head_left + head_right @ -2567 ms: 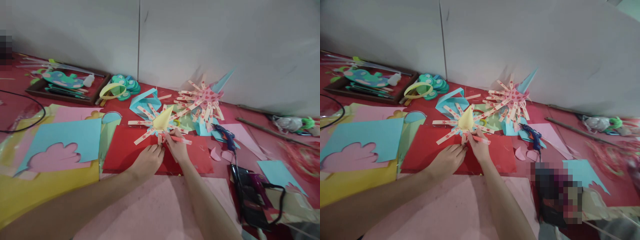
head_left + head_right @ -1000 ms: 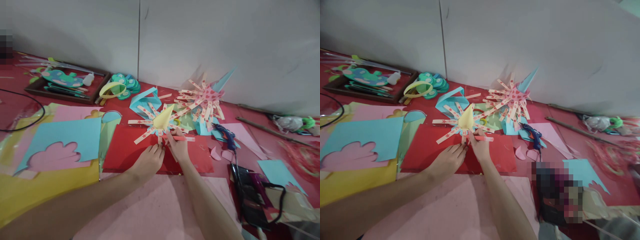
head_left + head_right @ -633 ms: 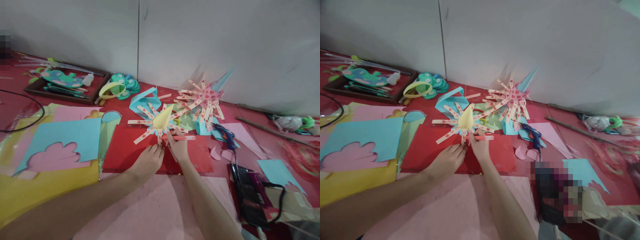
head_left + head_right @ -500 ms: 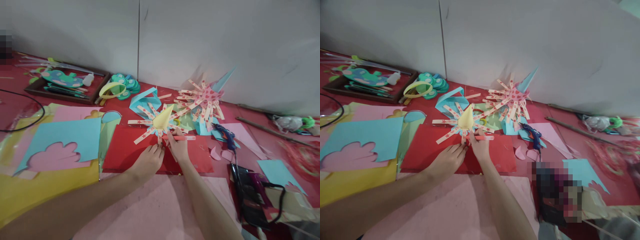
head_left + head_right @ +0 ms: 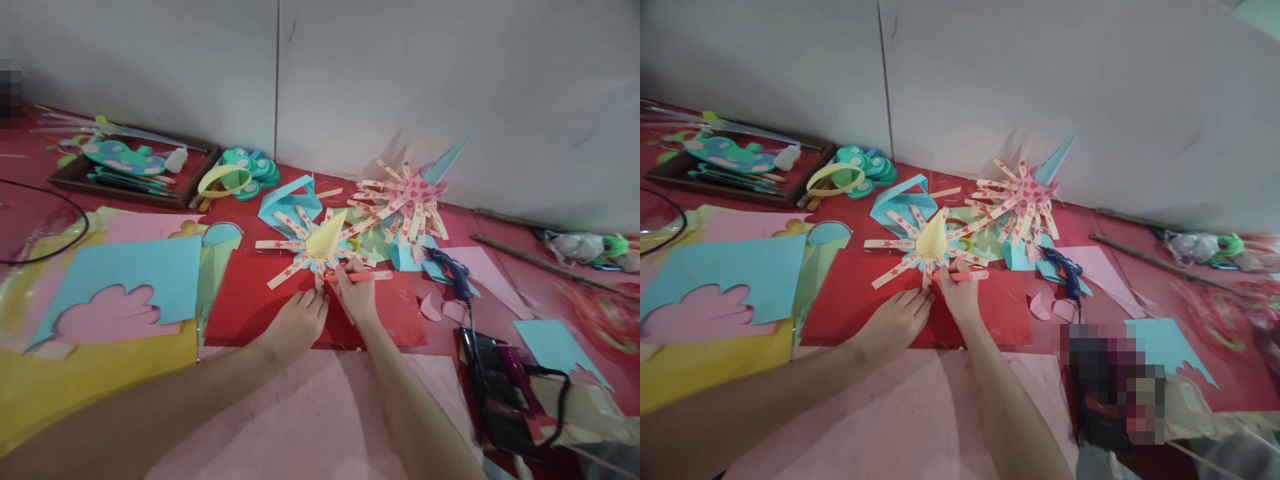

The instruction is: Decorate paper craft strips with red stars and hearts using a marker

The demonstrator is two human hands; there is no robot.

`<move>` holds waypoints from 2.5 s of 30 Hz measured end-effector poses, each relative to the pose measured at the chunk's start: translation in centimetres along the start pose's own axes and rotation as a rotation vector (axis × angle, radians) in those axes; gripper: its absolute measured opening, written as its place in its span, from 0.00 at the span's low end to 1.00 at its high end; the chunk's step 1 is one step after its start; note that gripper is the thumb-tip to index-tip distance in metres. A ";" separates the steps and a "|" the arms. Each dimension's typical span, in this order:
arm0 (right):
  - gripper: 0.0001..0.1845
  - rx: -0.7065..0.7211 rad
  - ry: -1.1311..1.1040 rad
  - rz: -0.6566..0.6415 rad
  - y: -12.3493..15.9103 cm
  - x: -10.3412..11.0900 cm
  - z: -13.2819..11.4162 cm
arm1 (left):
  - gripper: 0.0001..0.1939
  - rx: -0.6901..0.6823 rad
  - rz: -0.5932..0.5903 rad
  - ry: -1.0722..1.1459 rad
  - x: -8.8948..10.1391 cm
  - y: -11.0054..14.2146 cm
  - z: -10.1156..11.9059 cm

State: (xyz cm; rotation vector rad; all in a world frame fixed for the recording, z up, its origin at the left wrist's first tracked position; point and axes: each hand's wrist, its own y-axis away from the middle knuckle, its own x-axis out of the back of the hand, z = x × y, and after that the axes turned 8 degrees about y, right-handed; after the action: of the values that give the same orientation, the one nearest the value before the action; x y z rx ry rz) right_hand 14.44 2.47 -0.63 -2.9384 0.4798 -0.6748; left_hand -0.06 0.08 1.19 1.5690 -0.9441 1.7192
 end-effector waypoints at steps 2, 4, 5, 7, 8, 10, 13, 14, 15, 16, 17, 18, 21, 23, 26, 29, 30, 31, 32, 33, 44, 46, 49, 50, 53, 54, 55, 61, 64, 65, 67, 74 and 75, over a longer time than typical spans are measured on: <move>0.16 -0.001 -0.012 0.000 0.0 -0.1 0.2 | 0.19 0.003 -0.010 0.006 0.1 0.0 0.0; 0.16 0.001 -0.016 0.004 0.0 -0.1 0.3 | 0.19 0.002 -0.020 0.010 0.2 0.0 0.0; 0.16 0.003 -0.020 0.006 -0.1 -0.2 0.4 | 0.19 0.001 -0.024 0.011 0.3 0.0 0.0; 0.16 0.007 -0.026 0.007 -0.1 -0.2 0.5 | 0.19 0.002 -0.030 0.011 0.3 0.0 0.1; 0.16 0.005 -0.030 0.006 -0.1 -0.2 0.5 | 0.19 0.003 -0.032 0.011 0.3 0.0 0.1; 0.16 0.001 -0.038 0.005 0.0 -0.2 0.3 | 0.19 0.006 -0.029 0.012 0.3 0.0 0.1; 0.16 0.005 -0.020 0.024 0.2 0.0 0.0 | 0.19 0.009 -0.021 0.007 0.2 0.0 0.1; 0.16 0.016 -0.014 0.038 0.3 0.0 -0.2 | 0.19 0.008 -0.018 0.005 0.1 0.0 0.1; 0.15 0.030 -0.014 0.056 0.4 0.1 -0.4 | 0.19 0.007 -0.014 0.002 0.1 0.0 0.1; 0.13 0.044 -0.021 0.069 0.5 0.1 -0.5 | 0.19 0.004 -0.009 -0.003 0.1 0.0 0.1; 0.11 0.058 -0.033 0.074 0.6 0.1 -0.6 | 0.19 0.001 -0.003 -0.010 0.0 0.0 0.1; 0.08 0.073 -0.046 0.073 0.7 0.1 -0.7 | 0.19 -0.003 0.007 -0.018 -0.1 0.0 0.1; 0.08 0.104 -0.053 0.067 1.0 -0.1 -0.9 | 0.18 -0.011 0.048 -0.042 -0.4 0.0 0.1; 0.09 0.110 -0.029 0.072 1.3 -0.3 -0.9 | 0.18 -0.013 0.091 -0.057 -0.6 0.0 0.1; 0.10 0.095 0.006 0.050 1.6 -0.3 -1.0 | 0.17 -0.014 0.162 -0.081 -0.8 0.1 0.0; 0.09 0.089 0.040 0.037 1.6 -0.1 -1.2 | 0.16 -0.026 0.221 -0.098 -0.8 0.3 0.0; 0.09 0.091 0.060 0.037 1.6 0.0 -1.2 | 0.16 -0.028 0.234 -0.102 -0.8 0.4 0.1; 0.09 0.092 0.080 0.037 1.6 0.0 -1.2 | 0.16 -0.030 0.240 -0.103 -0.8 0.5 0.2; 0.09 0.090 0.096 0.036 1.5 0.1 -1.2 | 0.17 -0.027 0.241 -0.104 -0.8 0.6 0.5; 0.09 0.085 0.104 0.029 1.5 0.1 -1.2 | 0.17 -0.019 0.242 -0.107 -0.7 0.8 0.9; 0.09 0.028 0.074 0.000 1.3 0.1 -1.3 | 0.21 0.035 0.174 -0.216 -0.5 1.9 3.6; 0.09 0.023 0.068 0.029 1.3 0.1 -1.6 | 0.21 0.020 0.190 -0.219 -0.6 1.7 3.3; 0.12 -0.003 0.074 0.105 1.4 0.2 -1.7 | 0.21 0.012 0.192 -0.213 -0.6 1.6 3.1; 0.14 -0.019 0.068 0.128 1.5 0.2 -1.6 | 0.20 0.013 0.190 -0.210 -0.6 1.5 3.1; 0.20 -0.086 -0.037 0.127 1.6 0.1 -1.3 | 0.20 0.016 0.172 -0.196 -0.6 1.5 3.1; 0.20 -0.114 -0.088 0.106 1.6 0.0 -1.3 | 0.20 0.015 0.169 -0.189 -0.6 1.5 3.1; 0.21 -0.139 -0.131 0.083 1.6 -0.1 -1.2 | 0.20 0.013 0.166 -0.181 -0.6 1.5 3.1; 0.19 -0.189 -0.146 -0.003 1.5 -0.5 -1.3 | 0.19 0.008 0.220 -0.196 -0.8 1.5 3.0; 0.19 -0.175 -0.109 -0.011 1.4 -0.5 -1.2 | 0.19 0.012 0.241 -0.200 -0.8 1.5 3.0; 0.19 -0.169 -0.105 -0.007 1.3 -0.5 -1.2 | 0.19 0.013 0.244 -0.198 -0.8 1.5 3.0; 0.19 -0.160 -0.106 -0.004 1.3 -0.6 -1.1 | 0.18 0.009 0.242 -0.181 -0.9 1.5 2.9; 0.18 -0.145 -0.123 -0.011 1.4 -0.6 -1.2 | 0.19 0.009 0.222 -0.173 -0.9 1.5 2.9; 0.18 -0.141 -0.117 -0.015 1.4 -0.6 -1.2 | 0.20 0.008 0.224 -0.186 -0.9 1.5 2.9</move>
State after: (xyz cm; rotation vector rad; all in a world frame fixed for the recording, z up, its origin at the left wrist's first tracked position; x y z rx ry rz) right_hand 13.05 1.32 -0.01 -3.0935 0.5147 -0.4850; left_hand 0.33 -3.12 0.27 1.7047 -1.2474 1.7482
